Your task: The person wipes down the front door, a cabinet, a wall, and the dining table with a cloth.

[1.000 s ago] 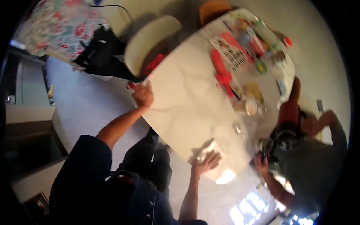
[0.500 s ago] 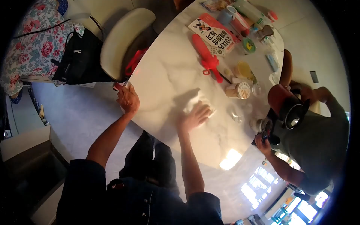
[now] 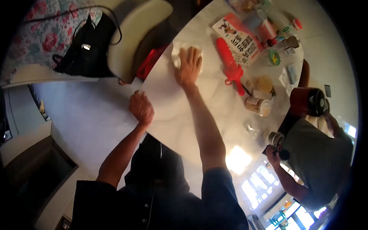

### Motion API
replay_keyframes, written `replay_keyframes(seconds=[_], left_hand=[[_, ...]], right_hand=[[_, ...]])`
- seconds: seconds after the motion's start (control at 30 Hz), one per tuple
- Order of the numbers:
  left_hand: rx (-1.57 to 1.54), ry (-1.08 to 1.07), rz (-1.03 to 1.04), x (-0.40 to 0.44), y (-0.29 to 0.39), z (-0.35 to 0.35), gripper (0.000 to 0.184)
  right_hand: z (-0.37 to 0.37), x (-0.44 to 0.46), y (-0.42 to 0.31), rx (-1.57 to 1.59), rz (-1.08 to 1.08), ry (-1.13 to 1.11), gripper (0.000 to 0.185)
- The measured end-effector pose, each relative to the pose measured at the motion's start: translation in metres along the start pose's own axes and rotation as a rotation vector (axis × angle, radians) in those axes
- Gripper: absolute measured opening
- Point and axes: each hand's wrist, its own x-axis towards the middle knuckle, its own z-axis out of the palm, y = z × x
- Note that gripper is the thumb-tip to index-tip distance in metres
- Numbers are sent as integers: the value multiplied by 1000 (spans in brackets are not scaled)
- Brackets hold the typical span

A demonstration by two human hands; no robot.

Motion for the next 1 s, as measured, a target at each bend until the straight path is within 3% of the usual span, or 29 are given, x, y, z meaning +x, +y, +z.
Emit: replay_keyframes(seconds=[0.27,0.4,0.5,0.6,0.63,0.67,0.8,0.9,1.0], left_hand=[[33,-8,-24,3,7,7,30],[-124,104,30,3,4,20,31],[-68,135,34,4,9,17,31],[-15,-8,7,11,13,9,33],[7,-67,-15,13,17,6,34],[-84,21,27,12,10,19,34],[-84,-49,30,17,16,15,35],[-233,30,44,17,10,24,36],[-186,217,120,9,-5,25,35]], right_hand=[[-20,-61,-18,46,-167,-161,75],[-53,-149,-54,192,-75,-300,83],[-95,-219,-74,263,4,-457,84],[-104,-313,-64,61,19,-412,92],[-129,-323,-63,144,145,-536,76],[-136,-340,-57,127,195,-480,75],[-141,-352,-51,106,348,-344,73],[-126,-318,-55,103,379,-262,71],[-97,-270,-58,134,353,-186,65]])
